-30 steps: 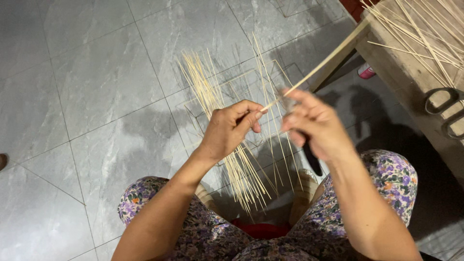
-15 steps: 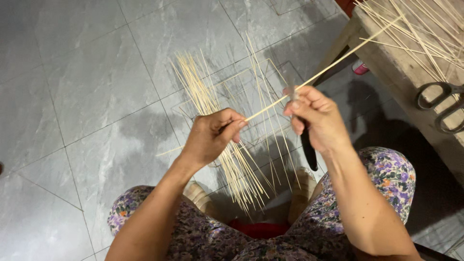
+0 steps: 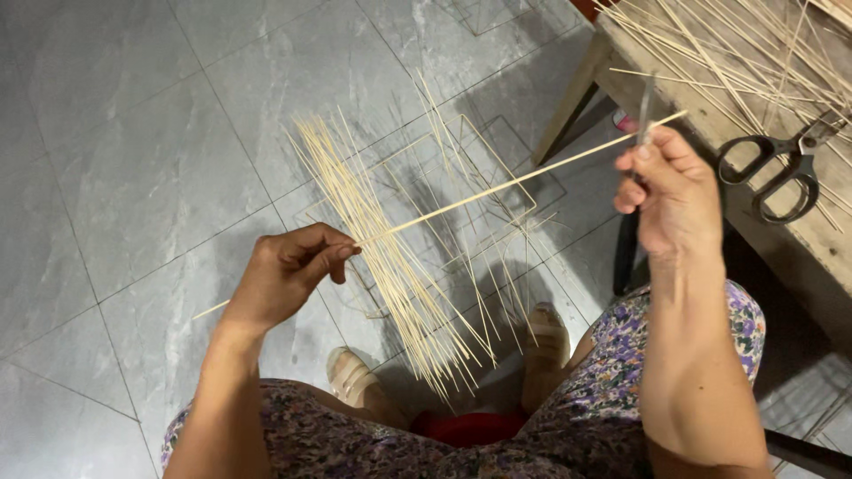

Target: The person sits on the floor and uses a knife to sharpen the ends of thin wooden sticks. They repeatedly pick up sticks from a wire rack, scrape the knife along the wood to create a point, and place the sticks back on the rack.

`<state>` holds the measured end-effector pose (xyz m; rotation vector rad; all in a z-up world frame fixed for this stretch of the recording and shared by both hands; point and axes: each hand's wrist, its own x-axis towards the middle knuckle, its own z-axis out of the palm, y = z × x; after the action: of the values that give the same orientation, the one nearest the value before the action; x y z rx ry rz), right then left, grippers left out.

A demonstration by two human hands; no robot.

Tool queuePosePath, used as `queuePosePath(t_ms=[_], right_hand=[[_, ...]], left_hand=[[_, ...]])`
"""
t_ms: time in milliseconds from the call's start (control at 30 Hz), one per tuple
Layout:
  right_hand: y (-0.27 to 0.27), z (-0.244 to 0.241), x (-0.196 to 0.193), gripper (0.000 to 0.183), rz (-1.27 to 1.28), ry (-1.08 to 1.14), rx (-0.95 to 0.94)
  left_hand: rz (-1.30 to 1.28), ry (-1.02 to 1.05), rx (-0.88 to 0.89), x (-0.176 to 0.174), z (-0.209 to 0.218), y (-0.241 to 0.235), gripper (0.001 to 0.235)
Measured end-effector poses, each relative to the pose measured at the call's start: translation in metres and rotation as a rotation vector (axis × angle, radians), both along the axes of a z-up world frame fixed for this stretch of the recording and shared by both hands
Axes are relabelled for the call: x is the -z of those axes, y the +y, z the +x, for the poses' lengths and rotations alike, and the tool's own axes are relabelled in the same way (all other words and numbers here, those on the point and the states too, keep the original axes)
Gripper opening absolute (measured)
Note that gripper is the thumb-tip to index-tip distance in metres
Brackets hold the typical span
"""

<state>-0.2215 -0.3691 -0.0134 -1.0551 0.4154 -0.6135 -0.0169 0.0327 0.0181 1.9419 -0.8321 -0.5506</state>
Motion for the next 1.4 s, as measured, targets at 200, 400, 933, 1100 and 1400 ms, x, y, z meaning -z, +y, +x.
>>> queuePosePath(t_ms=[200, 400, 933, 1100, 1400], right_hand=[[-0.017, -0.017, 0.007, 0.019, -0.021, 0.006, 0.115], [-0.039, -0.035, -0.002, 0.021, -0.063, -0.035, 0.266], [0.049, 0.017, -0.014, 0.018, -0.069, 0.015, -0.085], [0.039, 0.004, -0.019, 0.016, -0.065, -0.015, -0.078], [0.030, -0.005, -0.017, 0.012, -0.039, -0.018, -0.044]], left_hand=[[-0.028, -0.011, 0.001, -0.002, 0.007, 0.003, 0.014], [-0.116, 0.154, -0.350, 0.001, 0.028, 0.011, 0.014], [-0.590, 0.554, -0.459, 0.089, 0.043, -0.063, 0.029], [-0.248, 0.515, -0.494, 0.144, 0.040, -0.104, 0.022], [-0.057, 0.606, -0.588, 0.273, 0.037, -0.178, 0.009]])
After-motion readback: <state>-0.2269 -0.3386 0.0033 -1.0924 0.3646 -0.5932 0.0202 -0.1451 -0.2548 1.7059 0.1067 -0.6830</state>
